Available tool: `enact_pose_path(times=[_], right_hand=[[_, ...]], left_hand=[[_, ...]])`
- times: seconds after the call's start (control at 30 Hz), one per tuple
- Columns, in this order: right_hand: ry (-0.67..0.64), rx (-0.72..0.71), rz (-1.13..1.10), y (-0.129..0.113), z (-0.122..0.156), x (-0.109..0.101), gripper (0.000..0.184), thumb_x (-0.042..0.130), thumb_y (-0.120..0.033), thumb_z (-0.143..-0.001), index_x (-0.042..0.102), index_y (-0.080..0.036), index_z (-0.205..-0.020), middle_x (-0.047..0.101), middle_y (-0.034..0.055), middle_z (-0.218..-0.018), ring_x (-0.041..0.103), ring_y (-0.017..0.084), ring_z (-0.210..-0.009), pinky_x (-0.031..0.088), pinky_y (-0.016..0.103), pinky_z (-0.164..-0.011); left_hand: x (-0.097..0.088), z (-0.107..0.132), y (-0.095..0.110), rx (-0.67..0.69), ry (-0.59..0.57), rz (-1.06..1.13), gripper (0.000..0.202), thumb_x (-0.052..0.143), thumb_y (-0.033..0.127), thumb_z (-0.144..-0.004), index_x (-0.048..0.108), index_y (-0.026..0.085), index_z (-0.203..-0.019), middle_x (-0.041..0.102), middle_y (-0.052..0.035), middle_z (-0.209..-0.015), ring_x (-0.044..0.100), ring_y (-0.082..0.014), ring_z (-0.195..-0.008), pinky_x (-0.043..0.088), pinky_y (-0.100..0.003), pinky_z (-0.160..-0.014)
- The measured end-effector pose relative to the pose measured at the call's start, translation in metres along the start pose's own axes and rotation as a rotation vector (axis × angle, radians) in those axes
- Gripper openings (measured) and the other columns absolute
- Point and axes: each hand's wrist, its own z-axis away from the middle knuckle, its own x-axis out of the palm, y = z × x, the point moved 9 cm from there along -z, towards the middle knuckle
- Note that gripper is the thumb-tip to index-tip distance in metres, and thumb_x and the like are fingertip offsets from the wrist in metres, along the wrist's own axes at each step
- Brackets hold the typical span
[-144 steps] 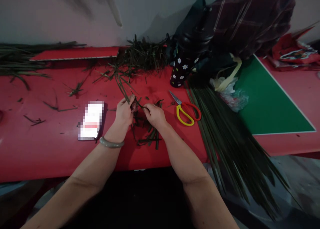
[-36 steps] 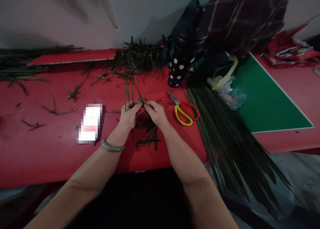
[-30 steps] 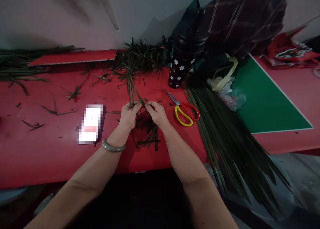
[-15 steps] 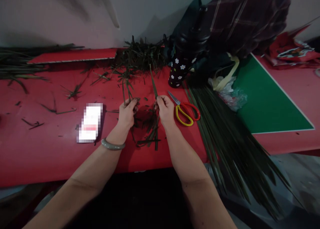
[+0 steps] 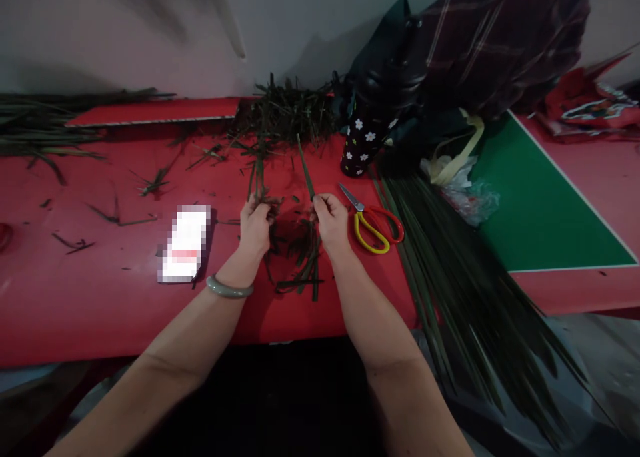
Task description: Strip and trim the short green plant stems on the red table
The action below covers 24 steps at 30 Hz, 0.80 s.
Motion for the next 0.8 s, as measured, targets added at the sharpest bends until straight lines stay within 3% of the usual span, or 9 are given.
enact_pose_path(times=[0.1, 0.37, 0.57, 0.67, 0.73, 0.8], right_hand=[[-0.007, -0.003, -0.012, 0.001, 0.000, 0.002, 0.014, 0.052, -0.031, -0.073, 0.051, -0.018, -0.070, 0.052, -0.0059, -0.054, 0.044, 0.005, -0.043, 0.035, 0.018, -0.044], [-0.067, 0.038, 0.063, 0.009, -0.002, 0.006, 0.017, 0.051, -0.035, -0.073, 0.051, -0.018, -0.070, 0.052, -0.0057, -0.054, 0.044, 0.005, -0.042, 0.034, 0.018, -0.044], [-0.210, -0.116, 0.633, 0.000, 0.007, 0.018, 0.019, 0.047, -0.034, -0.075, 0.056, -0.018, -0.071, 0.054, -0.0021, -0.058, 0.048, 0.010, -0.052, 0.036, 0.023, -0.053], [-0.390, -0.181, 0.820, 0.000, 0.016, 0.034, 0.017, 0.052, -0.035, -0.072, 0.059, -0.019, -0.071, 0.058, -0.0009, -0.063, 0.050, 0.011, -0.058, 0.036, 0.024, -0.057], [-0.455, -0.186, 0.776, -0.001, 0.019, 0.040, 0.020, 0.052, -0.037, -0.073, 0.060, -0.019, -0.075, 0.060, 0.0001, -0.068, 0.052, 0.012, -0.062, 0.037, 0.024, -0.059], [-0.406, -0.170, 0.652, -0.006, 0.018, 0.037, 0.025, 0.048, -0.039, -0.076, 0.059, -0.019, -0.085, 0.062, 0.0015, -0.075, 0.054, 0.012, -0.066, 0.040, 0.024, -0.061]], left_hand=[[-0.002, -0.004, 0.006, 0.083, -0.007, 0.039, 0.017, 0.049, 0.014, -0.070, 0.058, 0.017, -0.084, 0.060, -0.0004, -0.067, 0.048, -0.0050, -0.049, 0.030, -0.016, -0.042], [-0.002, -0.009, 0.006, 0.052, -0.036, 0.163, 0.016, 0.060, 0.028, -0.069, 0.063, 0.015, -0.078, 0.061, -0.0018, -0.069, 0.054, -0.0072, -0.057, 0.038, -0.018, -0.049], [-0.011, -0.010, 0.023, 0.109, 0.003, 0.143, 0.013, 0.065, 0.025, -0.066, 0.065, 0.017, -0.076, 0.052, 0.0038, -0.058, 0.040, -0.0027, -0.045, 0.033, -0.017, -0.044], [-0.010, -0.006, 0.035, 0.180, -0.023, 0.127, 0.006, 0.065, 0.022, -0.067, 0.063, 0.016, -0.068, 0.046, 0.0055, -0.051, 0.036, -0.0021, -0.043, 0.029, -0.016, -0.041], [-0.005, -0.003, 0.035, 0.165, -0.066, 0.121, 0.009, 0.064, 0.023, -0.067, 0.060, 0.016, -0.063, 0.043, 0.0058, -0.048, 0.036, -0.0024, -0.042, 0.027, -0.016, -0.040], [0.003, 0.001, 0.029, 0.110, -0.128, 0.102, 0.011, 0.064, 0.025, -0.067, 0.061, 0.016, -0.064, 0.044, 0.0052, -0.047, 0.037, -0.0029, -0.042, 0.027, -0.016, -0.039]])
